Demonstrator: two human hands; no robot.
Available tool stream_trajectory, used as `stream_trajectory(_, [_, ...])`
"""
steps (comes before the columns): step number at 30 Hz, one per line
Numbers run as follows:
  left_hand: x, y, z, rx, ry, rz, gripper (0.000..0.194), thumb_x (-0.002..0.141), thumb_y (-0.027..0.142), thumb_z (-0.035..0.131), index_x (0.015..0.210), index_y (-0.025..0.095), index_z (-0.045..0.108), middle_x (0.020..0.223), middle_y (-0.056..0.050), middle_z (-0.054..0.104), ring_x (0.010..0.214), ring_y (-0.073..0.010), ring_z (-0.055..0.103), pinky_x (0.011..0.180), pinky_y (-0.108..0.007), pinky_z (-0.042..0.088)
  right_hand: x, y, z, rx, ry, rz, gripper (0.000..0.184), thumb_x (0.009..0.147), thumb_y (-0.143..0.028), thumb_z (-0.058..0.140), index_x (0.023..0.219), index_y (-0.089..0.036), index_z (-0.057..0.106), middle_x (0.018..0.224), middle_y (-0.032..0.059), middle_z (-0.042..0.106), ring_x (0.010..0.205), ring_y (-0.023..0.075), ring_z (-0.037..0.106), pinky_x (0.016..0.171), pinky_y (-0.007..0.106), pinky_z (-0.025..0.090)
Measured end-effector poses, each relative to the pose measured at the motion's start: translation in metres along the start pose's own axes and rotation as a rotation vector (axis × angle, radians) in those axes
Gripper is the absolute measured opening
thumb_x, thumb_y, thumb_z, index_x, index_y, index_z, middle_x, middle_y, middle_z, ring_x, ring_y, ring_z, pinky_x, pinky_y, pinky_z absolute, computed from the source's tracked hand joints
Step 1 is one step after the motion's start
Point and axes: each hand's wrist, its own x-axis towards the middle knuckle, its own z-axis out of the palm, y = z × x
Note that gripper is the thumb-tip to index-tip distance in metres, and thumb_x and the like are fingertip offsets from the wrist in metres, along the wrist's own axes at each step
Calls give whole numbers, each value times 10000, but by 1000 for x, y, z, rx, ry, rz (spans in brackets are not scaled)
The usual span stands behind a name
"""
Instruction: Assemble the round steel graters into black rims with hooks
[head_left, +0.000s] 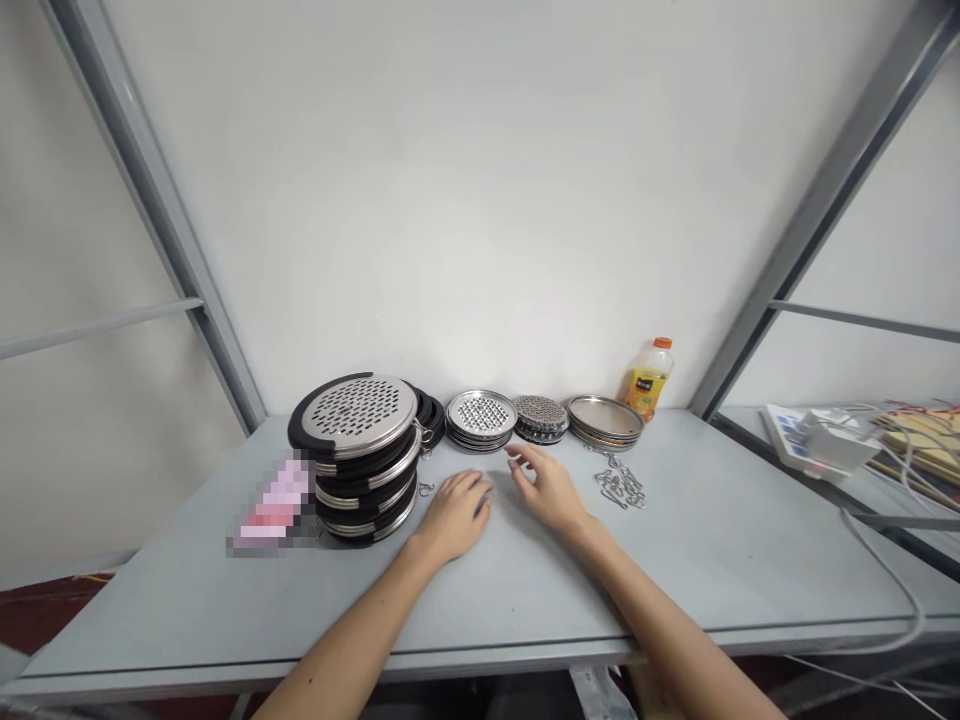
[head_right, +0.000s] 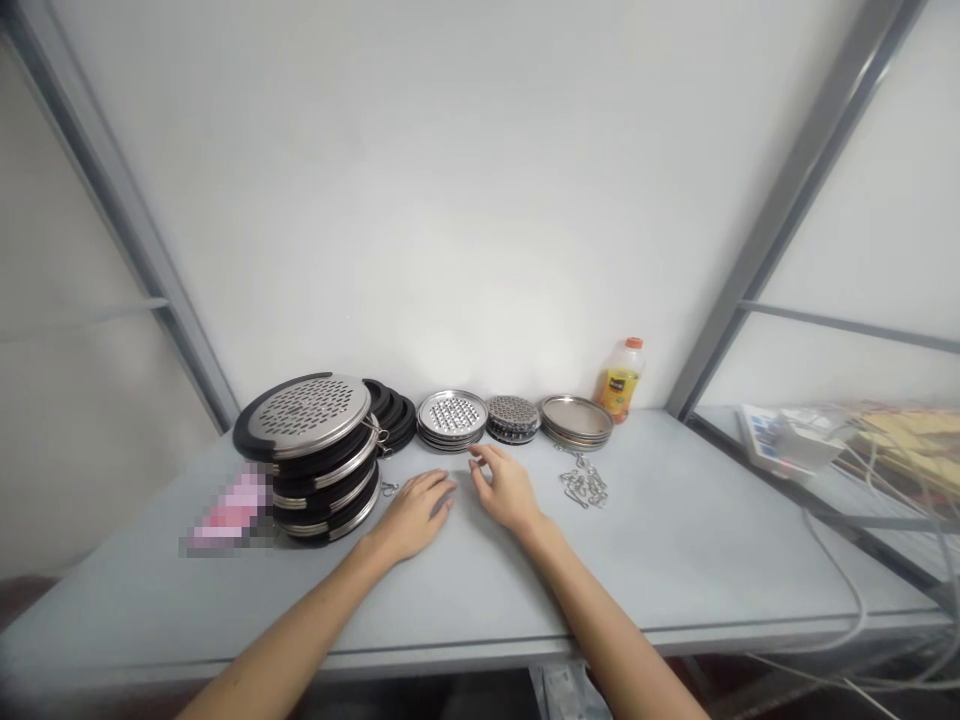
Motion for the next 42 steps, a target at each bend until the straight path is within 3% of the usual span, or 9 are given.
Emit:
stream_trajectory(7, [1,1,4,25,21,-3,286,863,154,513,1132,181,606,1228,-108,589,1175,-259,526,1011,-431,427,32,21,9,-46,239,-69,255,887,-222,451,1078,-199,617,1037,91,665,985,233,600,869,365,477])
stream_trajectory(11, [1,0,4,30,21,-9,282,863,167,520,1132,184,604,1233,-109,583,1173,-263,526,1004,-441,434,34,58,-12,-201,330,-32,260,864,-225,468,1063,-183,630,1041,99,664,1004,247,576,922,384,445])
stream_trajectory(17, [0,4,6,78,27,-6,272,871,167,504,1125,177,602,1225,-114,587,1174,-262,527,1011,-434,437,24,119,-47,-584,361,336,419,815,-259,492,1177,-72,592,1138,201,629,1075,338,534,931,459,407])
stream_trajectory(22, [0,7,7,137,24,27,257,872,160,488,1099,173,607,1221,-125,595,1179,-270,531,1023,-442,433,20,131,-48,-595,276,465,362,814,-225,478,1116,-124,651,1031,149,701,993,306,605,931,443,401])
stream_trajectory(27, [1,4,6,138,-1,19,272,884,195,494,1135,177,595,1264,-128,578,1208,-274,516,1036,-460,422,22,140,-52,-440,357,476,344,765,-193,503,1058,-158,680,955,104,735,939,274,641,890,408,440])
stream_trajectory(31, [0,-1,1,93,-36,46,294,890,223,510,1173,188,581,1288,-115,566,1223,-264,506,1042,-453,417,22,149,-56,-287,463,478,298,730,-273,569,973,-166,704,848,94,738,841,262,659,822,397,481])
stream_trajectory(35, [0,-5,-7,53,-81,70,321,886,255,531,1196,186,579,1315,-119,549,1236,-265,496,1042,-436,419,22,140,-60,-152,577,395,289,726,-359,615,905,-153,708,838,94,726,812,252,656,832,415,489])
stream_trajectory(39, [-1,-6,-13,8,-94,75,326,887,265,535,1200,190,584,1328,-120,542,1244,-262,492,1043,-428,417,28,129,-72,134,898,316,295,732,-379,667,928,-159,692,917,84,704,878,235,644,878,419,481])
stream_trajectory(42, [-2,-6,-12,-5,-83,76,316,880,256,543,1185,190,592,1326,-122,543,1244,-268,491,1044,-442,413,32,135,-92,580,1111,311,327,691,-355,718,954,-172,651,946,69,676,902,219,634,885,409,487])
